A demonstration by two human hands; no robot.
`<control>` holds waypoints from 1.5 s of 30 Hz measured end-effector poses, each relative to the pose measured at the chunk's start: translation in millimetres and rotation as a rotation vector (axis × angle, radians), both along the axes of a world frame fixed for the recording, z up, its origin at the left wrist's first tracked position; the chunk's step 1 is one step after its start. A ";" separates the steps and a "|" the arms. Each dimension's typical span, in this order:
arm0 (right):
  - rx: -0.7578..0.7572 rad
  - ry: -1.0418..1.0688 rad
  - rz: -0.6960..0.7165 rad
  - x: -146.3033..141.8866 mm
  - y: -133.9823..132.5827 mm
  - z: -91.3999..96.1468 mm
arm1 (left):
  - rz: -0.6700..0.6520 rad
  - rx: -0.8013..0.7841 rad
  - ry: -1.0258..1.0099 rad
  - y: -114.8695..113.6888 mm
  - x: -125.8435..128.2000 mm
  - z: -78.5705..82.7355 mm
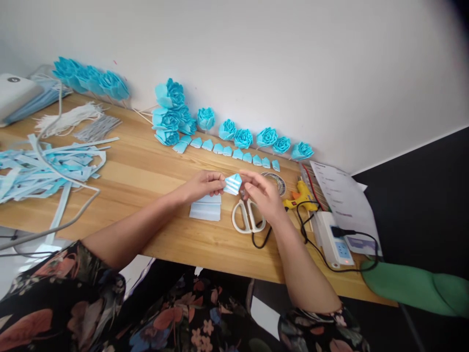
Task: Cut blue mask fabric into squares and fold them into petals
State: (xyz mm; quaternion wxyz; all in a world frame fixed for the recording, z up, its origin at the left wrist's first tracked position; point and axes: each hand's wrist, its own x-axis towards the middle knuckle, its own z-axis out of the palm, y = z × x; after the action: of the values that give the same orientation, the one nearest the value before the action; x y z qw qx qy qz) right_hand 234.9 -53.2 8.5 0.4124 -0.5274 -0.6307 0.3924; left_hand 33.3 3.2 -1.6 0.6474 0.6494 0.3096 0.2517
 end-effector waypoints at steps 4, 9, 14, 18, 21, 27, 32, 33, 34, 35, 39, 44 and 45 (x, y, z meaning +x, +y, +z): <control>0.222 -0.059 0.005 -1.9 -0.9 0.9 | -0.089 -0.002 0.004 -1.0 -0.6 5.0; 0.295 -0.096 0.056 -4.4 -3.3 1.4 | -0.070 0.076 0.024 -1.6 -0.1 2.2; 0.225 -0.200 -0.121 -6.6 -3.2 1.2 | 0.170 0.207 -0.040 -4.2 -0.4 4.5; 0.265 -0.311 -0.150 -9.6 -3.4 0.8 | 0.184 0.219 -0.075 -5.9 1.4 5.9; 0.262 -0.356 -0.163 -10.9 -3.6 -0.7 | 0.188 0.194 -0.096 -6.0 3.3 2.6; 0.282 -0.358 -0.155 -10.7 -3.0 -2.5 | 0.263 0.131 -0.065 -2.4 4.1 1.2; 0.277 -0.271 -0.185 -6.4 -0.2 -3.8 | 0.476 0.060 -0.004 16.5 -8.1 0.0; 0.274 -0.262 -0.189 -5.3 0.4 -4.5 | 0.529 0.049 0.019 21.8 -12.4 -1.3; 0.272 -0.259 -0.194 -4.3 1.0 -5.3 | 0.584 0.041 0.044 27.1 -16.9 -2.9; 0.270 -0.260 -0.196 -3.4 1.5 -6.1 | 0.643 0.034 0.069 32.2 -21.6 -4.7; 0.265 -0.265 -0.206 -1.1 2.8 -8.7 | 0.721 0.134 0.325 46.9 -39.5 -10.2; 0.270 -0.256 -0.211 0.9 4.5 -9.7 | 0.803 0.527 0.727 51.5 -48.0 -10.6; 0.272 -0.258 -0.212 1.4 5.0 -10.1 | 0.772 0.600 0.723 51.6 -47.2 -11.5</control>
State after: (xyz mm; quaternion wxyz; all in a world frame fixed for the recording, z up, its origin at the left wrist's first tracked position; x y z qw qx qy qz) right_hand 236.3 -48.2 -1.6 0.4347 -0.5761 -0.6664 0.1872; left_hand -13.9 54.9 -13.1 0.1520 0.6885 0.6387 0.3082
